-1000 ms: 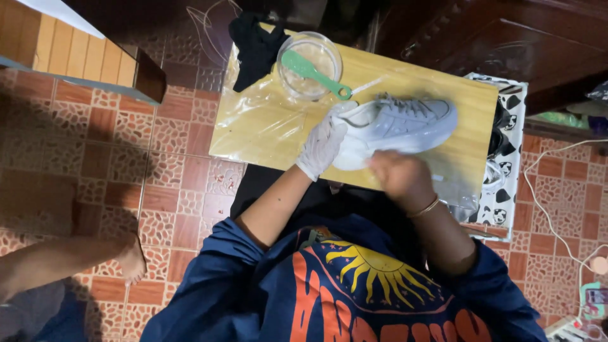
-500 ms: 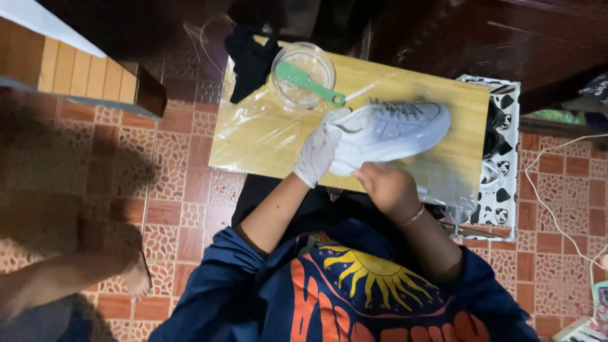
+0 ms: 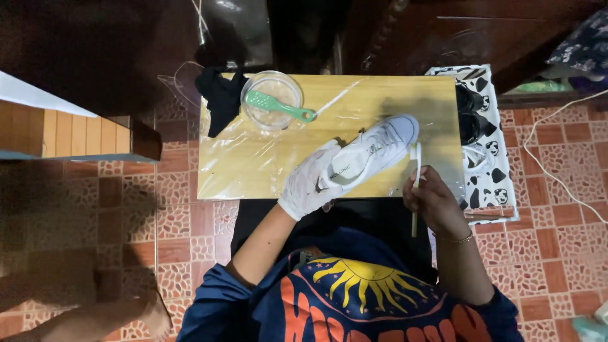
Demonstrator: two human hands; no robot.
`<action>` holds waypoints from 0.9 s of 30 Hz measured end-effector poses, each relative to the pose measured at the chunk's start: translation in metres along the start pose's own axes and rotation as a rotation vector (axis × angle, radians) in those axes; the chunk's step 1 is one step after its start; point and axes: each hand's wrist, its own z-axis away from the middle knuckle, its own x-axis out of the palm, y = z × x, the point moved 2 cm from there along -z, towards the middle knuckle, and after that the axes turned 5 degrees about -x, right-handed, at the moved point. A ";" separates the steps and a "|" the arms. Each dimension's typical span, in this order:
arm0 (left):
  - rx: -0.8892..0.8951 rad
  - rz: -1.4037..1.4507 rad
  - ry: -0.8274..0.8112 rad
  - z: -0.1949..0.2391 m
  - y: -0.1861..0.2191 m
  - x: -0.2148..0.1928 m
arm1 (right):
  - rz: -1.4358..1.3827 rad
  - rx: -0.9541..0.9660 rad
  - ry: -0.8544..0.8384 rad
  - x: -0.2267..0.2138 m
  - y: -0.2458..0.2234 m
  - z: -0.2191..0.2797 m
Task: The person cleans a white sneaker using a toothbrush and a cleaning solution. They scrub the shoe's upper, sole, and laces while holding it on a plastic-covered table.
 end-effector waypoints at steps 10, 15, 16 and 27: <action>0.362 -0.720 -0.407 -0.020 0.015 0.002 | -0.221 -0.067 0.143 -0.025 0.007 -0.003; 0.349 -0.312 -0.378 -0.051 0.081 0.002 | -0.177 -0.123 0.252 -0.028 -0.014 0.008; 0.358 -0.311 -0.385 -0.063 0.113 0.003 | -0.178 -0.132 0.259 -0.035 -0.017 0.010; -0.837 0.686 0.193 -0.059 0.116 0.045 | 0.532 -0.325 0.489 -0.035 -0.050 0.033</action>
